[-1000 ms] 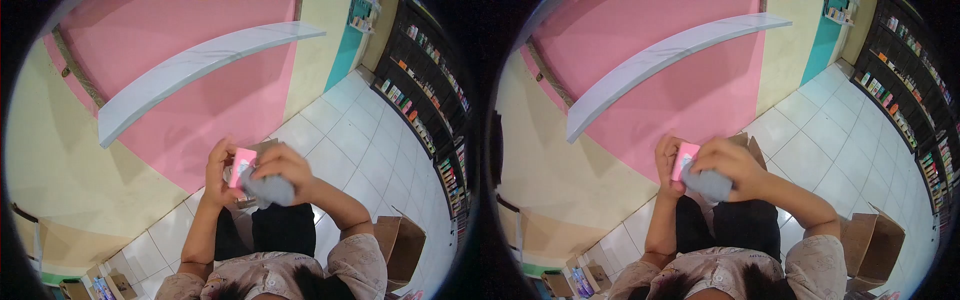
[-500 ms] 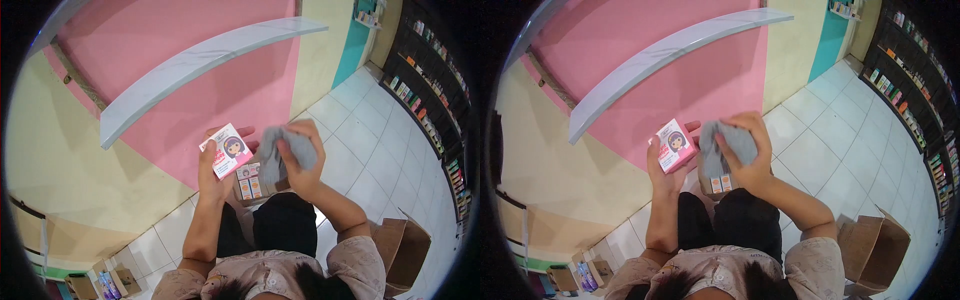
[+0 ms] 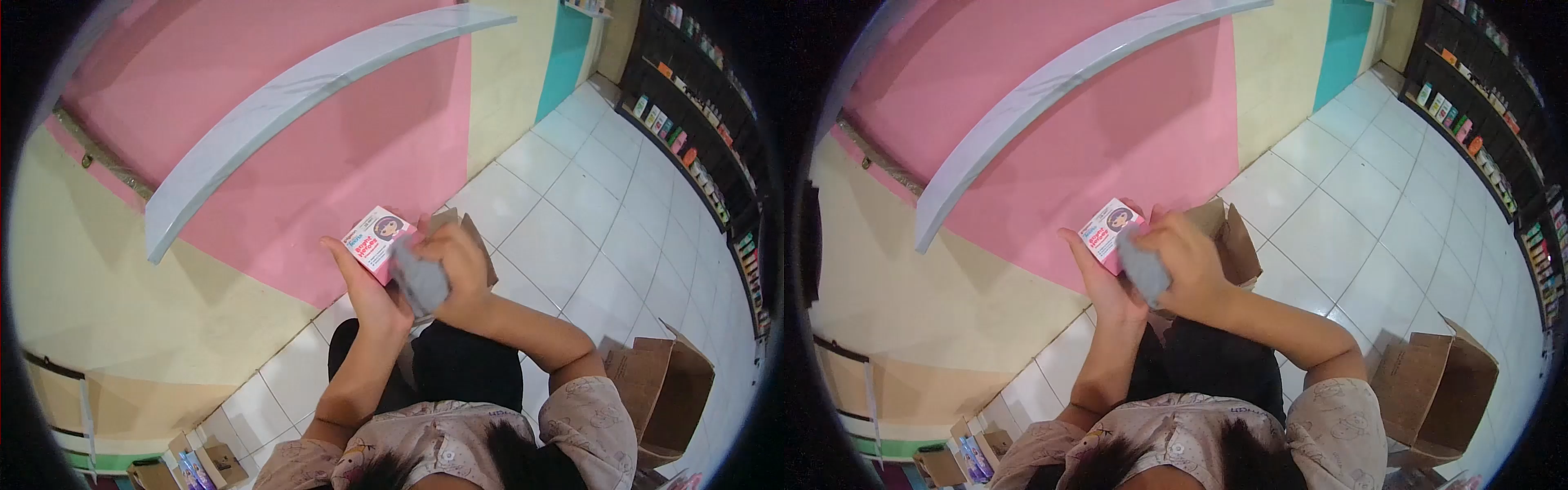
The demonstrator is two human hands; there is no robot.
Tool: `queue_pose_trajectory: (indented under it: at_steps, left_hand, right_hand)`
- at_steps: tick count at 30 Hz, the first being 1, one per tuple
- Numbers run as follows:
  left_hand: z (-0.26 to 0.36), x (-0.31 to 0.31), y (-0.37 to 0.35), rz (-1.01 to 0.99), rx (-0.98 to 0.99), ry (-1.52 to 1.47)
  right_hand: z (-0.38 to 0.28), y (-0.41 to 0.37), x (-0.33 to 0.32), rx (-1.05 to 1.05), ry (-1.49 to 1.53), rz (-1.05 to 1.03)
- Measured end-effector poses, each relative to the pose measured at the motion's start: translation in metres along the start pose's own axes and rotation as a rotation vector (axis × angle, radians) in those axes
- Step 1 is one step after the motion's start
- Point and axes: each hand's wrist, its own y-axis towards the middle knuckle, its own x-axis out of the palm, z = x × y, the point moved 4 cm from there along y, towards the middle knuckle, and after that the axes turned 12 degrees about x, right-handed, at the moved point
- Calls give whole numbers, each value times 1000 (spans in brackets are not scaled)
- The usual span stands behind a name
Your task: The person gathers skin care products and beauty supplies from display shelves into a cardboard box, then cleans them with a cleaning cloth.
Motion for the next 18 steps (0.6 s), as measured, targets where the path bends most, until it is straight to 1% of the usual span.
queue_pose_trajectory:
  at_steps: [1, 2, 4, 5, 6, 7, 9, 10, 12, 13, 14, 16, 17, 18]
  left_hand:
    - [-3, 4, 0, -61, -43, -43]
    - [-6, 2, 1, -45, -73, -85]
    - [-9, -5, 3, 0, -141, -170]
    - [-7, -10, 6, -19, -101, -59]
    - [-5, -14, 15, -41, -64, 50]
    - [-4, -17, 24, -61, -29, 158]
    - [2, -17, 40, -49, 104, 191]
    - [3, -17, 46, -49, 173, 212]
    - [-7, -36, 54, -210, 355, 524]
    - [-14, -49, 55, -296, 448, 677]
    - [-22, -65, 55, -391, 448, 695]
    - [-31, -97, 54, -392, 322, 985]
    - [-34, -117, 52, -391, 254, 1127]
    - [-39, -153, 52, -374, 221, 1190]
  right_hand:
    - [-2, -5, 6, -73, 5, -75]
    - [-4, -8, 11, -146, 12, -152]
    - [2, -5, 8, -258, -109, -99]
    - [5, -4, 5, -304, -169, -80]
    - [11, 4, -2, -243, -258, -27]
    - [23, 15, -4, -8, -101, -20]
    - [49, 26, 1, 476, 215, 6]
    - [56, 26, 2, 647, 341, -119]
    - [65, 22, 8, 979, 604, -367]
    - [72, 17, 12, 1011, 598, -370]
    - [83, 9, 20, 1043, 593, -374]
    - [118, -13, 36, 1132, 569, -397]
    - [148, -29, 43, 1190, 549, -416]
    - [179, -46, 49, 1243, 528, -435]
